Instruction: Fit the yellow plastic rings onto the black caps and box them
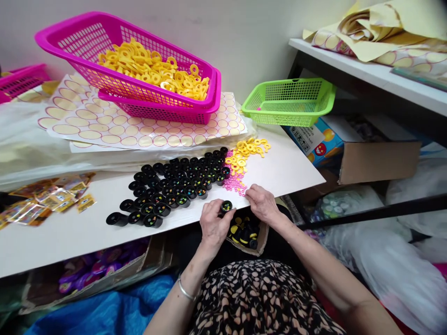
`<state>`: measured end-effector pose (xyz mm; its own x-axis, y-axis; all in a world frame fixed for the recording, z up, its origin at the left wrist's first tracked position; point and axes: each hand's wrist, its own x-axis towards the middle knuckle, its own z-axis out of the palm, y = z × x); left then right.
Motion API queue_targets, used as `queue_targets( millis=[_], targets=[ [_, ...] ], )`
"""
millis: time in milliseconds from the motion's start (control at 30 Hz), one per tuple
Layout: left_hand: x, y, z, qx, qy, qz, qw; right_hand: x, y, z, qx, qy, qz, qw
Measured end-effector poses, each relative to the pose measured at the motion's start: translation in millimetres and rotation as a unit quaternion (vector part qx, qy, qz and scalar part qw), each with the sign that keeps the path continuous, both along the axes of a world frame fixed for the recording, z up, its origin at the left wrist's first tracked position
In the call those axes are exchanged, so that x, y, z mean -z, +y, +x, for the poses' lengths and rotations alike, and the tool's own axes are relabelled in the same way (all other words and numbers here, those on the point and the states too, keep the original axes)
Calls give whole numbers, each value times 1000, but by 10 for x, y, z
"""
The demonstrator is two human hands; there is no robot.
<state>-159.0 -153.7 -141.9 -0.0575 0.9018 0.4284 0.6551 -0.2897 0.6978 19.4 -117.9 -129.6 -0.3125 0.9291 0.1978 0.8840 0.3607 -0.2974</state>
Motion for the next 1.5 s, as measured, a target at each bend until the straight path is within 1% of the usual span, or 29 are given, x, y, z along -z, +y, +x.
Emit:
queue_targets(
  millis=[100, 267, 333, 433, 533, 600, 733, 800, 900, 967, 1033, 1100, 1300, 1433, 1500],
  targets=[
    [-24, 127, 75, 40, 4, -21, 999, -91, 39, 20, 7, -55, -31, 998],
    [9, 278, 181, 91, -10, -37, 995, -247, 163, 90, 50, -112, -146, 982],
    [31, 303, 211, 91, -11, -42, 995, -278, 224, 123, 66, -115, -168, 977],
    [51, 309, 228, 83, -18, -45, 995, -284, 292, 173, 82, -112, -176, 975],
    [54, 299, 225, 85, -28, -49, 995, -252, 298, 214, 89, -69, -186, 976],
    [54, 295, 223, 85, -31, -52, 995, -218, 265, 226, 83, -23, -171, 981],
    [69, 301, 231, 77, -31, -58, 995, -151, 160, 195, 78, 10, -101, 992],
    [76, 303, 237, 72, -32, -61, 995, -145, 111, 151, 64, 51, -75, 994],
    [71, 301, 241, 76, -33, -61, 995, -189, 63, 56, -2, 157, -44, 987],
    [56, 299, 239, 80, -28, -63, 994, -239, 52, -15, -47, 191, -33, 980],
    [38, 298, 235, 83, -17, -68, 994, -286, 58, -75, -75, 178, -33, 981],
    [24, 297, 230, 86, -8, -73, 994, -321, 74, -114, -91, 140, -40, 985],
    [26, 294, 227, 87, 1, -68, 994, -400, 94, -167, -104, 26, -44, 993],
    [34, 290, 232, 86, -9, -60, 994, -484, 80, -238, -127, -61, -43, 989],
    [29, 289, 236, 85, -13, -62, 994, -513, 80, -261, -133, -82, -52, 986]
  ],
)
